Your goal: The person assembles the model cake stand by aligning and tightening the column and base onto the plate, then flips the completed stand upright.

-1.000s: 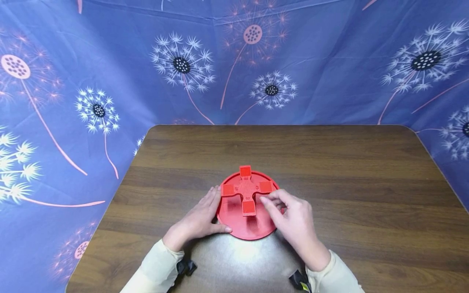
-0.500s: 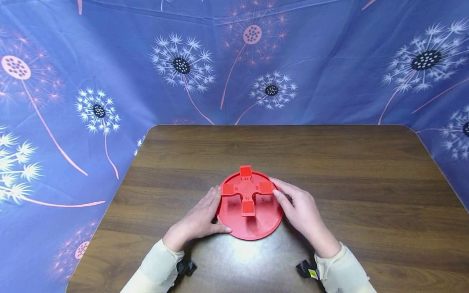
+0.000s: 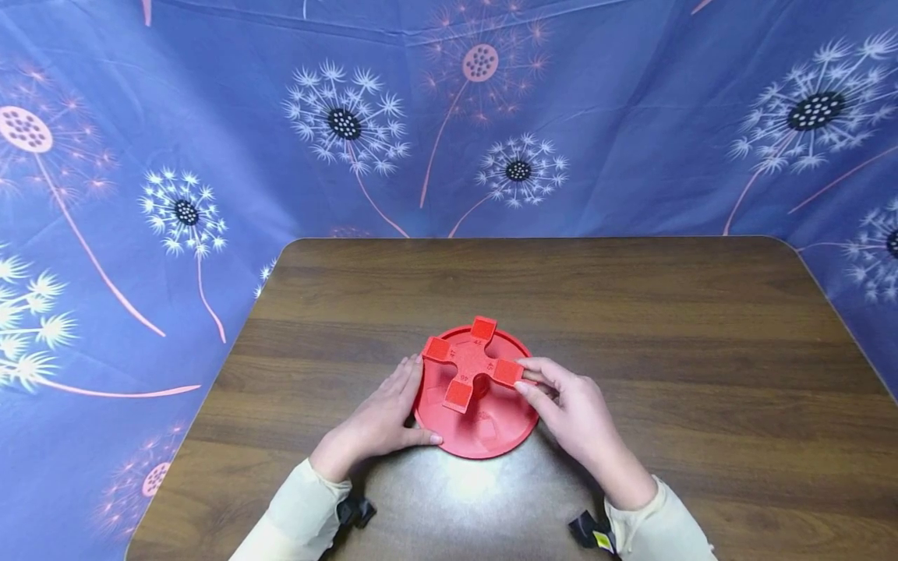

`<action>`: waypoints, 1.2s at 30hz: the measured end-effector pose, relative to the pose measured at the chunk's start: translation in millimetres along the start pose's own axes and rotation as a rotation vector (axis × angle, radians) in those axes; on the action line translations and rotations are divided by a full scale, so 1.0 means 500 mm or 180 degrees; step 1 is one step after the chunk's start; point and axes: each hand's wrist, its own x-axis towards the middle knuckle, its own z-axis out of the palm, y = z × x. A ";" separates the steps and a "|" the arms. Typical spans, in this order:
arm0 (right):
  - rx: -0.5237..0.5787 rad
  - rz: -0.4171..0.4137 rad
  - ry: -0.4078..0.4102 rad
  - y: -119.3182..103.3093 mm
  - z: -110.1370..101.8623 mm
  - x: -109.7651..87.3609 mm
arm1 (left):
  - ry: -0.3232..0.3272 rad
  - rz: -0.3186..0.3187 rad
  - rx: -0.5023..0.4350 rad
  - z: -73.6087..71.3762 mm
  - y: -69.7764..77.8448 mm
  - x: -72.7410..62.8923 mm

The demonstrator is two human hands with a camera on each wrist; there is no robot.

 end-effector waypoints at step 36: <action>-0.0054 -0.0046 0.0592 0.006 0.034 -0.007 | 0.0116 -0.0012 0.0176 0.010 0.007 0.005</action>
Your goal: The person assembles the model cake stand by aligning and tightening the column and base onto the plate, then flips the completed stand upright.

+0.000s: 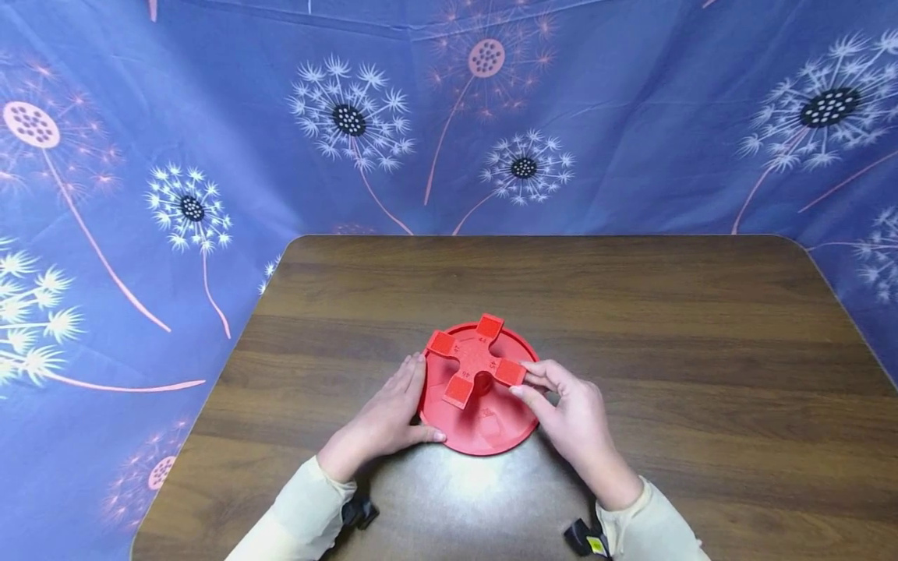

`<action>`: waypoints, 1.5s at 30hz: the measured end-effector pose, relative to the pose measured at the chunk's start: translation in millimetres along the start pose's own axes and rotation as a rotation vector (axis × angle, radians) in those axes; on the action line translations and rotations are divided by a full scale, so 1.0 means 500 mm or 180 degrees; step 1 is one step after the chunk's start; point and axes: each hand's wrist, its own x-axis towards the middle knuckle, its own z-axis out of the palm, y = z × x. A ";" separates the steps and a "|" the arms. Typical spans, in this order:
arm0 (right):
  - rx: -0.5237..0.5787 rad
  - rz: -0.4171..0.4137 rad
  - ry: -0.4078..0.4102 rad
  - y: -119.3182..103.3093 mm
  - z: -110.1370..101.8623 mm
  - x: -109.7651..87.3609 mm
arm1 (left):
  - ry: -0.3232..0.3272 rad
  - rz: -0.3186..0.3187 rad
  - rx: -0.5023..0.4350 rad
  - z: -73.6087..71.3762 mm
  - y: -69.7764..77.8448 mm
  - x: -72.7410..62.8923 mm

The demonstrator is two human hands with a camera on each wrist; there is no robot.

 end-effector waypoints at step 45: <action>-0.0695 -0.0199 -0.1353 0.121 -0.052 0.005 | 0.0170 0.0527 -0.0273 -0.026 -0.058 -0.008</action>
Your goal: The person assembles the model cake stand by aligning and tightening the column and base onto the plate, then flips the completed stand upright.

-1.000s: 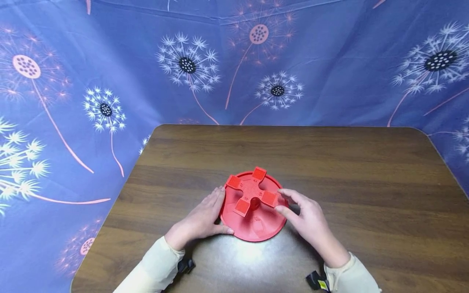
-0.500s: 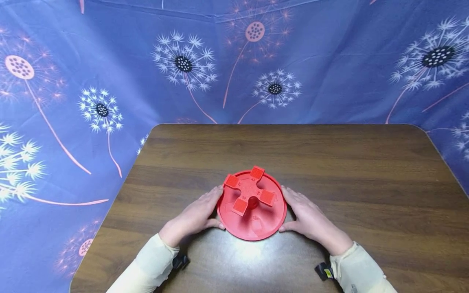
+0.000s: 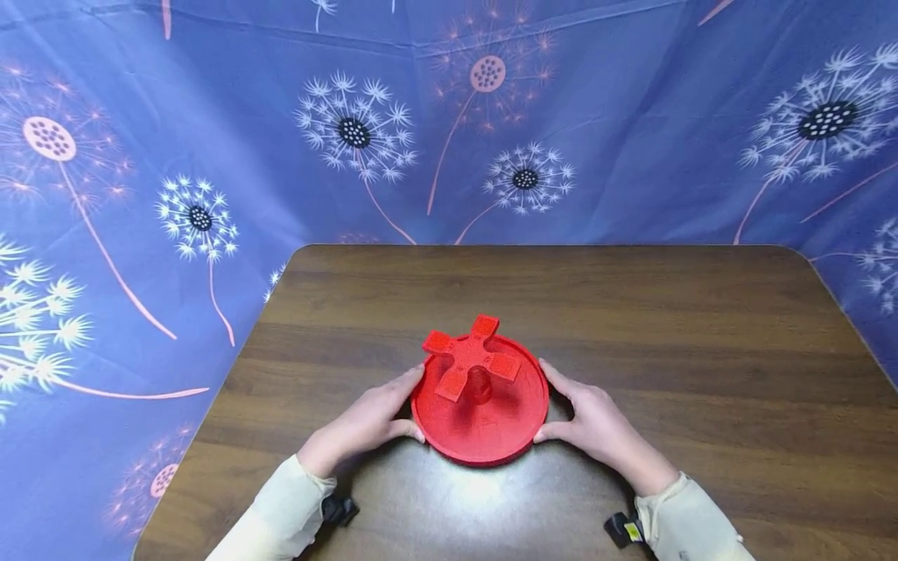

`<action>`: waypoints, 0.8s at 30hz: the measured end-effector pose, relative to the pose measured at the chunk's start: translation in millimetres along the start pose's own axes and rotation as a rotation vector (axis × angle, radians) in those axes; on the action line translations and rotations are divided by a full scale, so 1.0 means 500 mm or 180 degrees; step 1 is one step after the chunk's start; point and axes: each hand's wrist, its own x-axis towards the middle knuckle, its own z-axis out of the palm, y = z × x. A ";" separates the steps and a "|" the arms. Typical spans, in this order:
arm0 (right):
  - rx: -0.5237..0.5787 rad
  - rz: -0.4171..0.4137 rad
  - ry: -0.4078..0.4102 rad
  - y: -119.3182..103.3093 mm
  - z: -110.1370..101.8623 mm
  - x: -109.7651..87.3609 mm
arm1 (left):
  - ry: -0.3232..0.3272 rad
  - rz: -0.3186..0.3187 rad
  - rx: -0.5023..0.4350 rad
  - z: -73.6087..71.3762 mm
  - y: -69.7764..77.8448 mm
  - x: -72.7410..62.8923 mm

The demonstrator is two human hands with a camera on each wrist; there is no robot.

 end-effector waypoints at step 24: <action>0.2396 0.0129 0.1713 -0.114 0.002 0.004 | 0.1897 0.0450 -0.1370 -0.001 0.016 -0.022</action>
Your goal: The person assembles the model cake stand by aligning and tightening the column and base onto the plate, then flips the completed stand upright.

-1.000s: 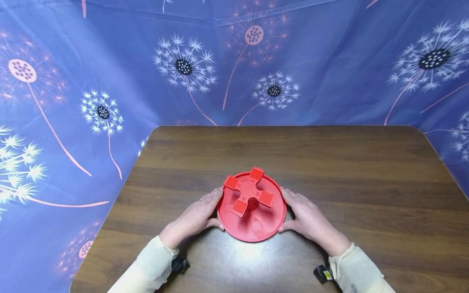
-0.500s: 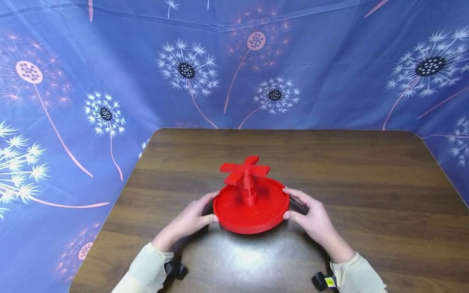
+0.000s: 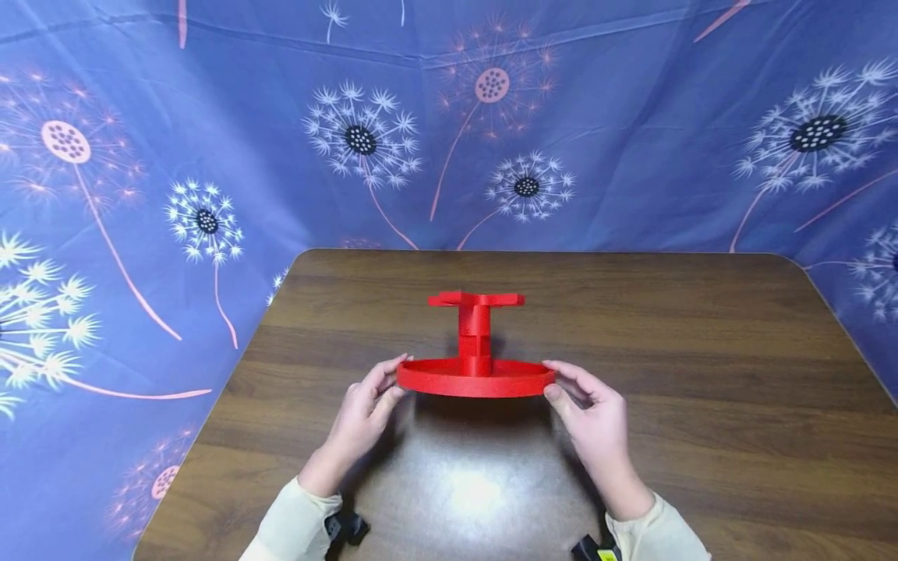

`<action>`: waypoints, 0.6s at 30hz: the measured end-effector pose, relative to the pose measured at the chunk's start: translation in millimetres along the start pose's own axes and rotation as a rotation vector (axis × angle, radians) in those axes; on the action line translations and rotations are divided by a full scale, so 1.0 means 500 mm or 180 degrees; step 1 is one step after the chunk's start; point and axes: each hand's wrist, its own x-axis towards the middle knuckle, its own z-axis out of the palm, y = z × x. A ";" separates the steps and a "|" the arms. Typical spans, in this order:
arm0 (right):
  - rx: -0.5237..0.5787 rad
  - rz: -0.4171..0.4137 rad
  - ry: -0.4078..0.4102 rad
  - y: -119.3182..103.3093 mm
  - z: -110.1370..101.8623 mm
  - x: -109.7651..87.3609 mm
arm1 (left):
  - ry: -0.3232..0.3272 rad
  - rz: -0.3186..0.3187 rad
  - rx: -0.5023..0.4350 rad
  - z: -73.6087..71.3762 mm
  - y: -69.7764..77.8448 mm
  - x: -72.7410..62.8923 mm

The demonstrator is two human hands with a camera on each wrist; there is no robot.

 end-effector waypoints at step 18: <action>-0.1815 -0.1208 0.0438 -0.013 0.017 -0.014 | 0.1322 0.0321 0.0316 0.013 0.020 0.008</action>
